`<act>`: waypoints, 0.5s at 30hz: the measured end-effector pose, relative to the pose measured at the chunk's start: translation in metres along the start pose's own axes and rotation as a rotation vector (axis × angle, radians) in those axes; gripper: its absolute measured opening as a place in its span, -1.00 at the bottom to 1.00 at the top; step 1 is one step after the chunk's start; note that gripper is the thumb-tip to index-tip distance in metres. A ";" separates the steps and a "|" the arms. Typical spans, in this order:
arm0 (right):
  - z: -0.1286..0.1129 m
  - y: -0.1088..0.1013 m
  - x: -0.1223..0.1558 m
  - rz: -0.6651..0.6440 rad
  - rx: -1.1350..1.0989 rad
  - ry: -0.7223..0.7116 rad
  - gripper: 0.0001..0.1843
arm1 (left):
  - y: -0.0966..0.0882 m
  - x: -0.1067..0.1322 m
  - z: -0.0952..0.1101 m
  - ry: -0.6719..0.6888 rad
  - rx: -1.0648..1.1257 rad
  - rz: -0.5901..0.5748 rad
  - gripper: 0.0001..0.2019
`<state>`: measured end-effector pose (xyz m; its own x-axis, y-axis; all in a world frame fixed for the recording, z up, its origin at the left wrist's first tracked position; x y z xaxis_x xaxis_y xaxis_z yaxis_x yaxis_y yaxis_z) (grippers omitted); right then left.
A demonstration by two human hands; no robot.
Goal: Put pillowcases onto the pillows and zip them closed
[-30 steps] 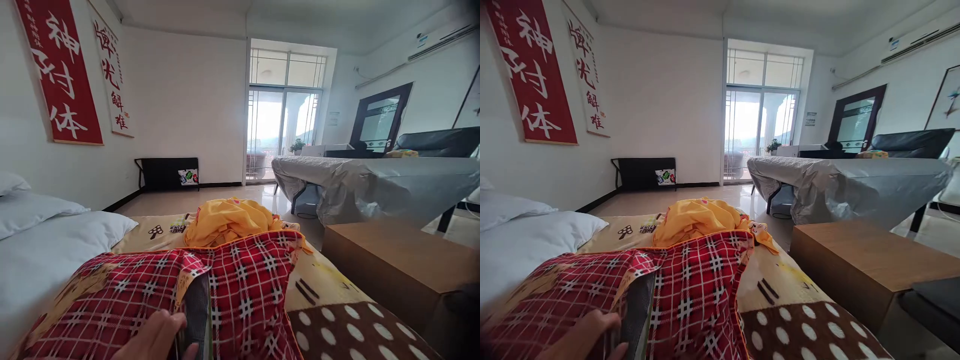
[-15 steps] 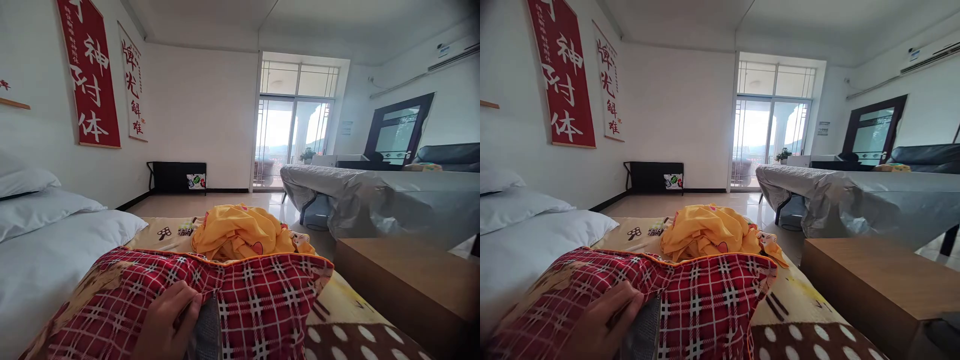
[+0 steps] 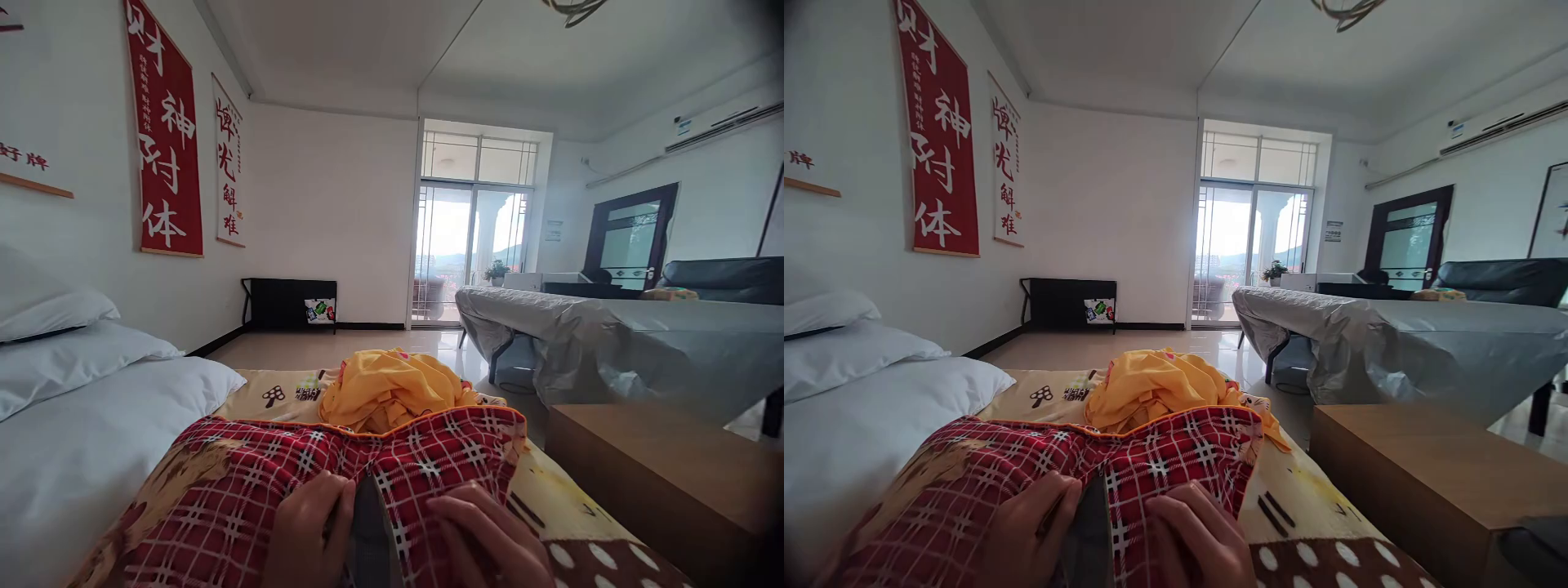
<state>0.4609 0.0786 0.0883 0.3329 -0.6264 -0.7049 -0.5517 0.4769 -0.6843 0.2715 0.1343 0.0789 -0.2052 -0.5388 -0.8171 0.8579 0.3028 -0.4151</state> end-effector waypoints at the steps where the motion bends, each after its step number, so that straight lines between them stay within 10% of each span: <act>1: -0.005 -0.002 -0.010 0.092 0.030 -0.020 -0.73 | 0.000 0.000 0.001 0.005 0.002 0.005 -0.71; 15: -0.032 0.042 -0.065 0.023 0.523 -0.131 -0.90 | -0.005 -0.002 0.002 0.028 -0.073 0.048 -0.65</act>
<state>0.3913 0.1193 0.1110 0.4363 -0.5456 -0.7155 -0.1164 0.7543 -0.6462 0.2685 0.1316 0.0834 -0.1788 -0.5004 -0.8471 0.8305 0.3848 -0.4026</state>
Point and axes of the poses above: each hand's wrist, its own x-axis away from the middle knuckle, its own y-axis out of the palm, z = x × y, the point moved 5 cm from there along -x, towards the middle knuckle, and after that the axes turned 5 degrees about x, right-handed, at the moved point
